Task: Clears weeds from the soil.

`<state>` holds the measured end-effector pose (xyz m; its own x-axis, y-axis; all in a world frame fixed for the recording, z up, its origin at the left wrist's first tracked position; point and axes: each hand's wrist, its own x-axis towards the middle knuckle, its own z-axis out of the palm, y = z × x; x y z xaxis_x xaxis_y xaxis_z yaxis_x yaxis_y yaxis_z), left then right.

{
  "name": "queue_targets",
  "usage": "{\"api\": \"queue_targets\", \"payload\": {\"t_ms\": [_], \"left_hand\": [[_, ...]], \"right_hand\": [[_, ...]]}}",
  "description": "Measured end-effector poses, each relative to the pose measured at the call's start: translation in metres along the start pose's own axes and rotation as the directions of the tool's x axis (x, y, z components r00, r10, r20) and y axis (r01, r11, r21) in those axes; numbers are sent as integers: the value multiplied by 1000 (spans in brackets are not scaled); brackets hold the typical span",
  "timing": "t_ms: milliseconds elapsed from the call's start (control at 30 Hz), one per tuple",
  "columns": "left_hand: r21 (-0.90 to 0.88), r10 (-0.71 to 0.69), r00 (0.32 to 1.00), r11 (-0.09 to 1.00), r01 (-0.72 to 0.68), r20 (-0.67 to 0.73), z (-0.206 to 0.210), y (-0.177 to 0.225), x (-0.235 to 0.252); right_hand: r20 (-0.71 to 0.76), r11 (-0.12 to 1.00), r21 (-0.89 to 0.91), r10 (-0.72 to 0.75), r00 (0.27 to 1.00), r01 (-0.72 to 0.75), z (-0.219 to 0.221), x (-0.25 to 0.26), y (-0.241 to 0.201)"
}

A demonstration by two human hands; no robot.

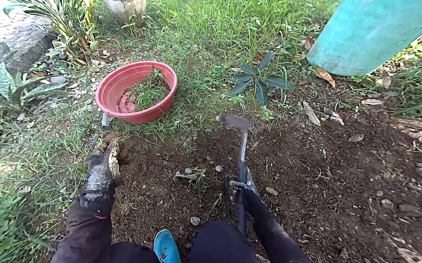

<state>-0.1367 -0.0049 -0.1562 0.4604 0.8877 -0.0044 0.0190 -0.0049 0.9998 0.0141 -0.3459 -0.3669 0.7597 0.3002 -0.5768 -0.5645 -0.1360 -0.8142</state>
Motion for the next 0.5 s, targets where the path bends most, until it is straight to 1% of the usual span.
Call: {"api": "queue_targets", "payload": {"t_ms": [33, 67, 100, 167, 200, 233, 300, 367, 433, 467, 500], "left_hand": [[-4, 8, 1000, 1000, -8, 6, 0, 1, -1], [-13, 12, 1000, 1000, -11, 8, 0, 2, -2], [-18, 15, 1000, 1000, -15, 15, -1, 2, -3], [-20, 22, 999, 1000, -21, 27, -4, 0, -4], [-17, 25, 999, 1000, -25, 26, -3, 0, -4], [-32, 32, 999, 999, -32, 22, -3, -1, -1], [-20, 21, 1000, 1000, -20, 19, -5, -2, 0], [18, 12, 1000, 1000, -12, -7, -3, -3, 0], [37, 7, 1000, 999, -6, -26, 0, -4, 1], [31, 13, 1000, 999, -12, -26, 1, -4, 2], [22, 25, 1000, 999, -24, -16, 0, -3, 2]], "right_hand": [[22, 996, -65, -66, 998, 68, 10, 8, -7], [77, 980, -172, -92, 993, 105, 16, 14, -10], [119, 969, -231, -67, 991, 93, 21, 16, -6], [148, 982, -186, 72, 986, -43, 20, 17, 28], [140, 975, -194, 142, 980, -113, 13, 13, 41], [111, 967, -201, 181, 977, -156, 6, 9, 48], [96, 970, -159, 199, 975, -182, -5, 3, 37], [88, 989, -47, 147, 985, -143, -7, 4, 16], [62, 995, 84, 49, 997, -54, 7, 10, -4], [58, 992, 127, 10, 998, -17, 19, 16, -11], [74, 991, 134, -13, 997, 3, 32, 21, -16]]}}
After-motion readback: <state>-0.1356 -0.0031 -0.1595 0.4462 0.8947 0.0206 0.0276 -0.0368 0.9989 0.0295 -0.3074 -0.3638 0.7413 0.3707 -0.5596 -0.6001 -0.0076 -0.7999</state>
